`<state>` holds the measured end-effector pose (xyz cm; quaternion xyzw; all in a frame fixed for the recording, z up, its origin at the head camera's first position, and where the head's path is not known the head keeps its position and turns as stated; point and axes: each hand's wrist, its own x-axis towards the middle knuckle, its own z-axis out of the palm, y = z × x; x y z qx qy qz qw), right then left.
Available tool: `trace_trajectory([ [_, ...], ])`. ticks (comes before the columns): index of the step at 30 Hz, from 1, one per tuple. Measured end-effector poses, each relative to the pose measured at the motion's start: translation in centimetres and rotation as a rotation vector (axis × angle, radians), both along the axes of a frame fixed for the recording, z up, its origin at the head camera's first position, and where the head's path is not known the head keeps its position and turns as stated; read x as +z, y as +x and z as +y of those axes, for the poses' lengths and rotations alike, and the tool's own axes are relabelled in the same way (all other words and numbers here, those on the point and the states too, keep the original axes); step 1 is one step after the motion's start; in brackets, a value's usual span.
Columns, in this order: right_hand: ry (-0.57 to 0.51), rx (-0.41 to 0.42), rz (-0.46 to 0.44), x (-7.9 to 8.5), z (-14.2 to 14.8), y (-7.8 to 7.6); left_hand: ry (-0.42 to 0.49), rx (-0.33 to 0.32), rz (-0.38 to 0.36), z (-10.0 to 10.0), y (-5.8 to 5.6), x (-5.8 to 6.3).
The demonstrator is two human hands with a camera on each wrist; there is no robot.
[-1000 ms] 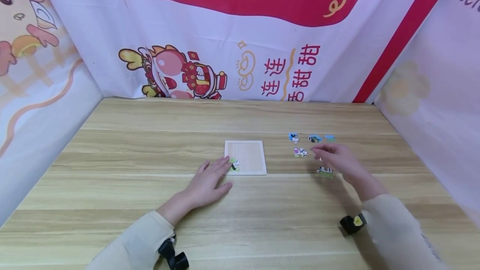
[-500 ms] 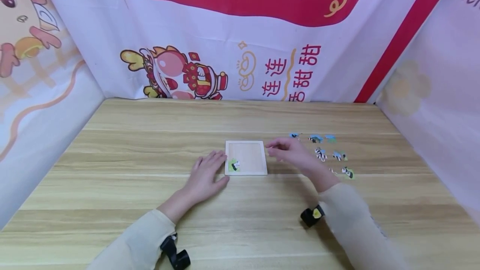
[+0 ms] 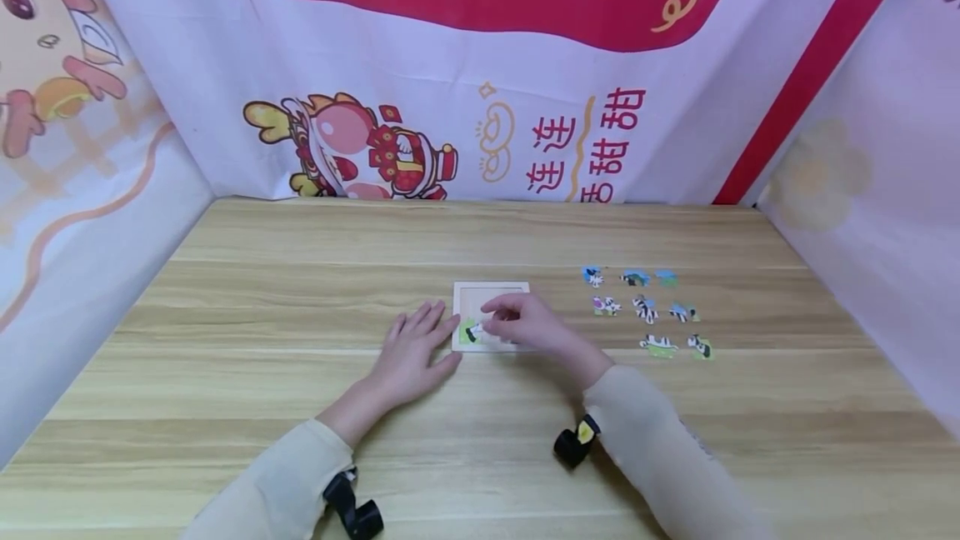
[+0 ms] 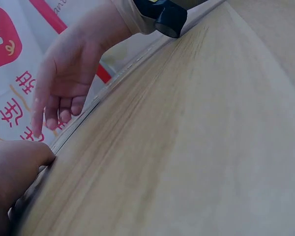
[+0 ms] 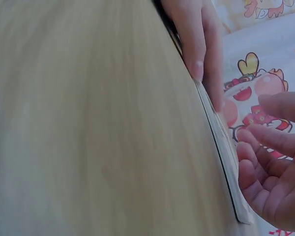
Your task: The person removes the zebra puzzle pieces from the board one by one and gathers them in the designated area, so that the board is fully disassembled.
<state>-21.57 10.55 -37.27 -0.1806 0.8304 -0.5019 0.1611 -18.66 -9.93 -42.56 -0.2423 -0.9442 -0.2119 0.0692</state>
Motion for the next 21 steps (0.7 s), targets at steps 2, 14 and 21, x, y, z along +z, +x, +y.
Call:
trace_trajectory([
  [2, 0.003, 0.003, 0.014, -1.0, -0.4, -0.4, 0.002, 0.001, 0.001, 0.0, 0.0, 0.0],
  [14, 0.145, -0.013, 0.132, -2.8, -1.4, -0.6, 0.022, 0.015, -0.004, 0.0, 0.0, 0.0],
  [21, 0.209, -0.004, 0.157, -2.6, -1.8, -0.4, 0.019, 0.023, -0.010, 0.0, 0.0, 0.1],
])
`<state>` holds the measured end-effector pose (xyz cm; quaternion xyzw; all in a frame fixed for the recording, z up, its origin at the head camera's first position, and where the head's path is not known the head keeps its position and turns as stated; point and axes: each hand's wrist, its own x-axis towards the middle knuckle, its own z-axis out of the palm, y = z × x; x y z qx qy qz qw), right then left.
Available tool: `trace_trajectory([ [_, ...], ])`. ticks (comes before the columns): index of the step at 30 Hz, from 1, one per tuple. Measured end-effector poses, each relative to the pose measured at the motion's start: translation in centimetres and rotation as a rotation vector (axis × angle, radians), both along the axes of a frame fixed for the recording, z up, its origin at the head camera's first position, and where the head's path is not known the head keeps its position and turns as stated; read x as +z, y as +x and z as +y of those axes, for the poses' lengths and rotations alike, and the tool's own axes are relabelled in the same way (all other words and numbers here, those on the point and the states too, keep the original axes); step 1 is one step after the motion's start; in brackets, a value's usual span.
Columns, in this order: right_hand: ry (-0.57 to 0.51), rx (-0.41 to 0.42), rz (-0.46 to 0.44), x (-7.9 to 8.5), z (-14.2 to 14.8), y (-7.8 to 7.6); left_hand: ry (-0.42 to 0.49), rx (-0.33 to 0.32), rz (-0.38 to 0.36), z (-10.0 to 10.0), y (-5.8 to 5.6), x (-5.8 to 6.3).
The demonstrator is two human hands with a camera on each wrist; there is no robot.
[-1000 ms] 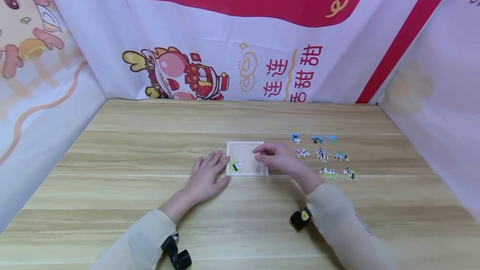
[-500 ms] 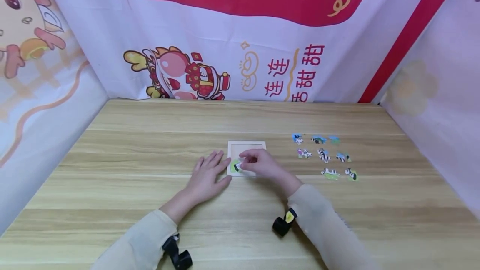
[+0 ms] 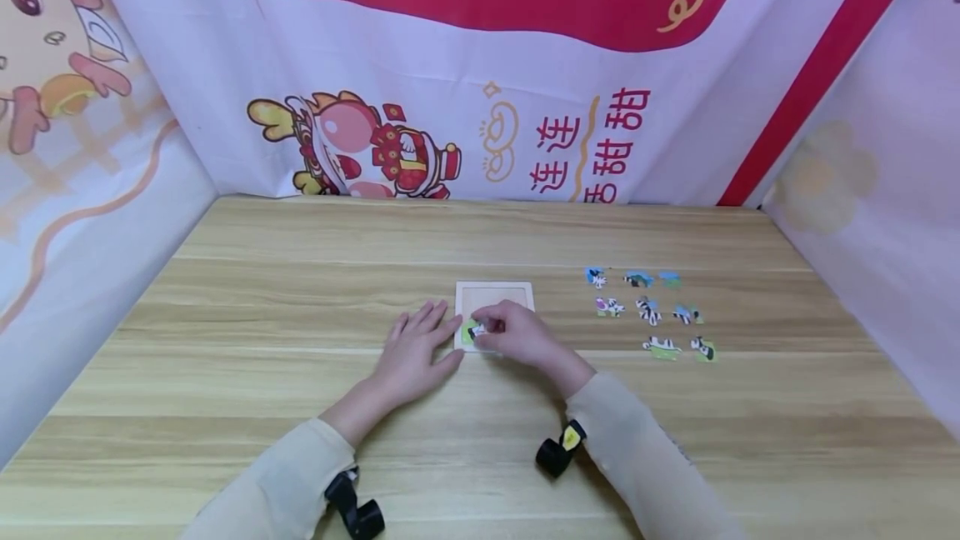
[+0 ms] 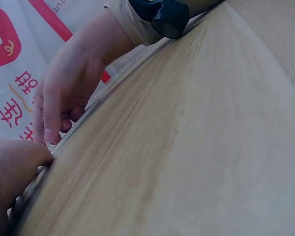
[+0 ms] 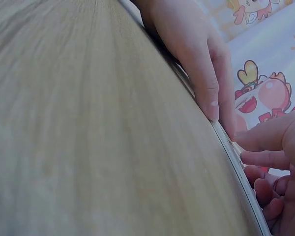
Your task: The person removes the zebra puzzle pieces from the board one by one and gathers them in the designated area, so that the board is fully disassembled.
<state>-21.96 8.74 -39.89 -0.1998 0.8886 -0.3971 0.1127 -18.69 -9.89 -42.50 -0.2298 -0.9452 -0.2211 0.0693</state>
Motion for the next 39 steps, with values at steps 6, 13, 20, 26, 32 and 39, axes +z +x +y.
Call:
trace_trajectory([
  [6, 0.009, -0.043, -0.054, 0.39, -0.60, -0.23, 0.002, 0.005, 0.001, -0.05, 0.07, 0.05],
  [13, -0.022, -0.099, -0.073, 0.36, -1.01, -0.42, 0.002, -0.006, 0.005, 0.06, -0.02, 0.05],
  [20, -0.132, -0.116, -0.046, 0.07, -0.98, -0.34, -0.001, -0.005, -0.005, -0.01, 0.03, 0.23],
  [26, -0.205, -0.110, -0.062, -0.27, -0.77, -0.29, 0.005, -0.011, -0.004, -0.07, -0.01, 0.14],
  [32, -0.226, -0.139, -0.075, -0.43, -0.88, -0.23, 0.000, -0.015, 0.005, -0.13, 0.01, 0.10],
  [39, -0.239, -0.176, -0.055, -0.55, -0.97, -0.28, 0.001, -0.014, 0.003, -0.09, 0.12, 0.15],
])
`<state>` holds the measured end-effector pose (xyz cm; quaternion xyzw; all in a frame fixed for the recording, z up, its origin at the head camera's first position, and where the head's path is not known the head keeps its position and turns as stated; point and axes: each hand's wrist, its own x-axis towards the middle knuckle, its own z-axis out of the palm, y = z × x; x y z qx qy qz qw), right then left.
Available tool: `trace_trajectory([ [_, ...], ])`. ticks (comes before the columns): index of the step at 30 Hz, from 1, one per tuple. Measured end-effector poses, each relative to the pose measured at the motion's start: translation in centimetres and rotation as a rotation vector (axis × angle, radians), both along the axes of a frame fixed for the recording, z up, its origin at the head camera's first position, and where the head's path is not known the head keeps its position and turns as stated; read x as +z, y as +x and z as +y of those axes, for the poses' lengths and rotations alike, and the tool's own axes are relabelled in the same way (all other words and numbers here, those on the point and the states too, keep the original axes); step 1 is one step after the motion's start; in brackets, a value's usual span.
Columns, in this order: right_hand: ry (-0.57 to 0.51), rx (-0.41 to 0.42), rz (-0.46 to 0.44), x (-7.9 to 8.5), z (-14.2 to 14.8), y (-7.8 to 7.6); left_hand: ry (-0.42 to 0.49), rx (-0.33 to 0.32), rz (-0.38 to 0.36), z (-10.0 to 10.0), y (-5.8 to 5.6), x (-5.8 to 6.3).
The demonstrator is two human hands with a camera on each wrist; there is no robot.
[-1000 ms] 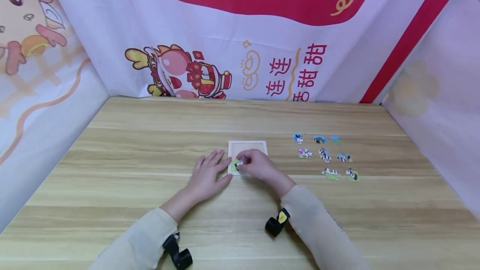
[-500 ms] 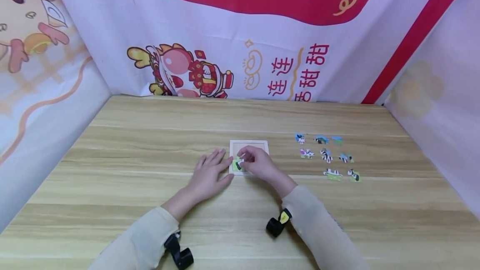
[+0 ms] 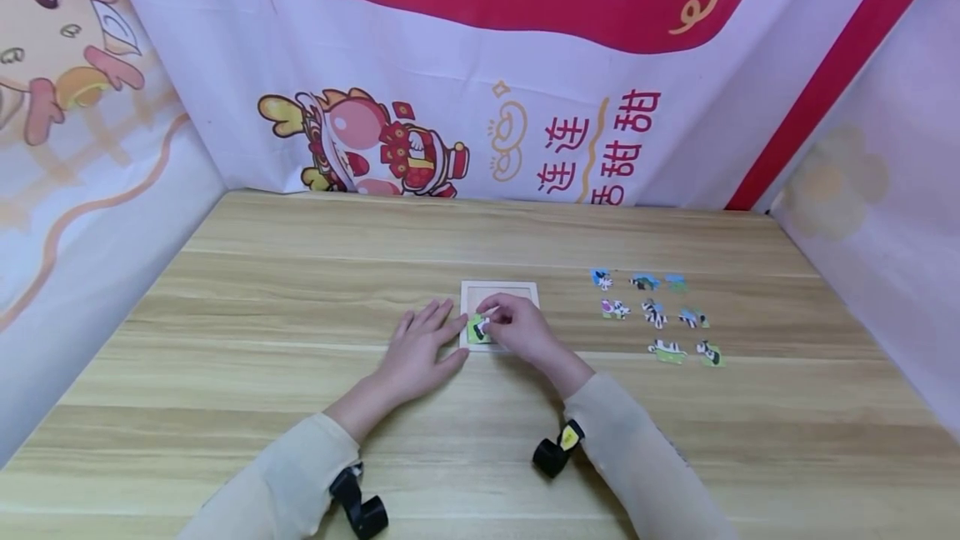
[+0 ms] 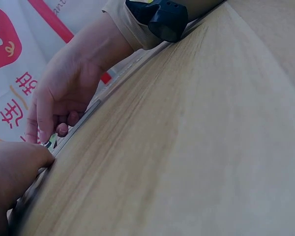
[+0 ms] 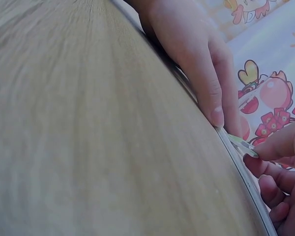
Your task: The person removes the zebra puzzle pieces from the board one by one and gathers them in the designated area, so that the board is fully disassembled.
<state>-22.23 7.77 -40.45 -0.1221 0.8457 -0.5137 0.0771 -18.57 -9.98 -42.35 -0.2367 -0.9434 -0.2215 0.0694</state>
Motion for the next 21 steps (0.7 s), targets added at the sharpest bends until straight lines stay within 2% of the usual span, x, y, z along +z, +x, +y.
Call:
trace_trajectory([
  [5, -0.012, -0.023, -0.008, 0.1, 0.1, 0.0, 0.000, 0.002, 0.002, 0.1, 0.0, 0.0],
  [12, -0.110, -0.062, -0.079, 0.2, 0.5, -0.1, -0.012, 0.004, -0.006, 0.0, 0.0, -0.1],
  [21, -0.139, -0.104, -0.176, 1.3, 1.4, 0.1, -0.010, 0.007, -0.005, 0.0, 0.0, -0.2],
])
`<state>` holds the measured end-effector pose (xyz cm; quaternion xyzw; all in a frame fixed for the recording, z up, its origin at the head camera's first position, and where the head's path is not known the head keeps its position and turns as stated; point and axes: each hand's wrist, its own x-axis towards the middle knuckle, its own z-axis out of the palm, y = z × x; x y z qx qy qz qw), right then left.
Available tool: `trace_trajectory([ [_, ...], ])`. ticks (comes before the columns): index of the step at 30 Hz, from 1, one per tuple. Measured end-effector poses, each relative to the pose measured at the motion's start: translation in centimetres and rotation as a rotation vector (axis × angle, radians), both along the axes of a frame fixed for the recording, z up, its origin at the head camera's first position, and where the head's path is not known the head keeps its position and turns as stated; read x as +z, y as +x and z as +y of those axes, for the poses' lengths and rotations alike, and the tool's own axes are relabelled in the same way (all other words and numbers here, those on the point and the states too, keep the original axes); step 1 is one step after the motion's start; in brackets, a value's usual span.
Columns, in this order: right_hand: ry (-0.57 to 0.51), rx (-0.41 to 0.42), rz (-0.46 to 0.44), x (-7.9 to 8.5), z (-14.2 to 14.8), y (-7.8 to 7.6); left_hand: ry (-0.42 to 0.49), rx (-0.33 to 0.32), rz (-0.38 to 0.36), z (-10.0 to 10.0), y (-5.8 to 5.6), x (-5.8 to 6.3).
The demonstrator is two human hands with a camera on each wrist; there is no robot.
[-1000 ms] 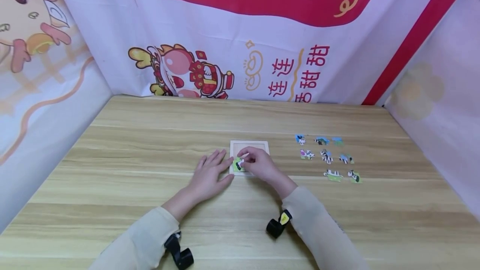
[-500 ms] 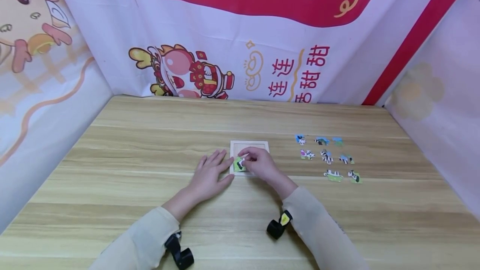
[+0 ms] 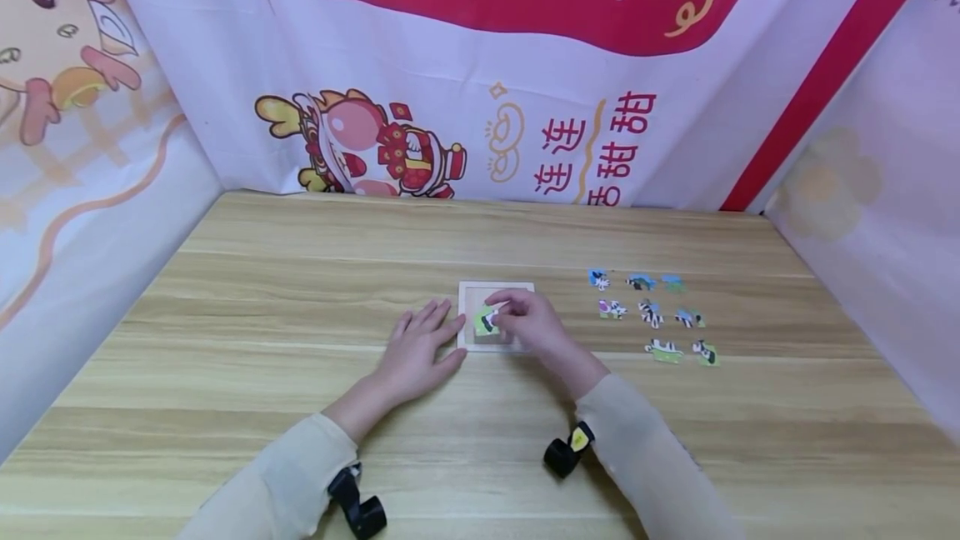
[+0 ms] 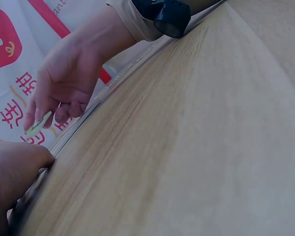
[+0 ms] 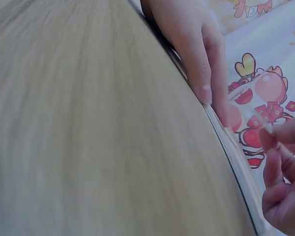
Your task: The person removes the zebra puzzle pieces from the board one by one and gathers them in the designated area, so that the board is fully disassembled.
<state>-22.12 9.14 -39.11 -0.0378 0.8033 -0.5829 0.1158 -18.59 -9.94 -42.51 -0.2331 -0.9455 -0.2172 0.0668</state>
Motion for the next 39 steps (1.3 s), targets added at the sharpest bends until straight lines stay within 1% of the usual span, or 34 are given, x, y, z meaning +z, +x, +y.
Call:
trace_trajectory([
  [4, -0.047, -0.005, -0.025, 0.7, 0.8, 0.3, 0.001, 0.000, -0.004, 0.0, 0.0, -0.1],
  [6, -0.073, 0.005, -0.009, 1.0, 1.3, 0.5, -0.001, 0.000, -0.003, 0.0, 0.0, -0.1],
  [11, -0.080, 0.013, 0.026, 1.6, 3.2, 0.9, -0.008, 0.000, -0.002, 0.1, 0.0, -0.1],
  [18, -0.051, 0.002, 0.038, 2.0, 7.2, 1.5, -0.004, -0.009, -0.002, 0.2, 0.1, -0.1],
  [24, -0.044, 0.005, 0.033, 2.0, 11.1, 1.6, -0.010, -0.007, 0.006, 0.1, 0.0, 0.0],
  [27, -0.023, -0.001, 0.034, 2.1, 12.7, 1.7, -0.010, -0.006, 0.004, 0.1, 0.1, 0.1],
  [33, 0.064, -0.049, 0.017, 2.0, 14.8, 2.0, -0.009, -0.008, 0.004, 0.1, 0.0, 0.0],
  [39, 0.068, -0.069, -0.017, 1.3, 16.2, 2.0, -0.001, -0.010, 0.008, 0.0, 0.0, -0.1],
])
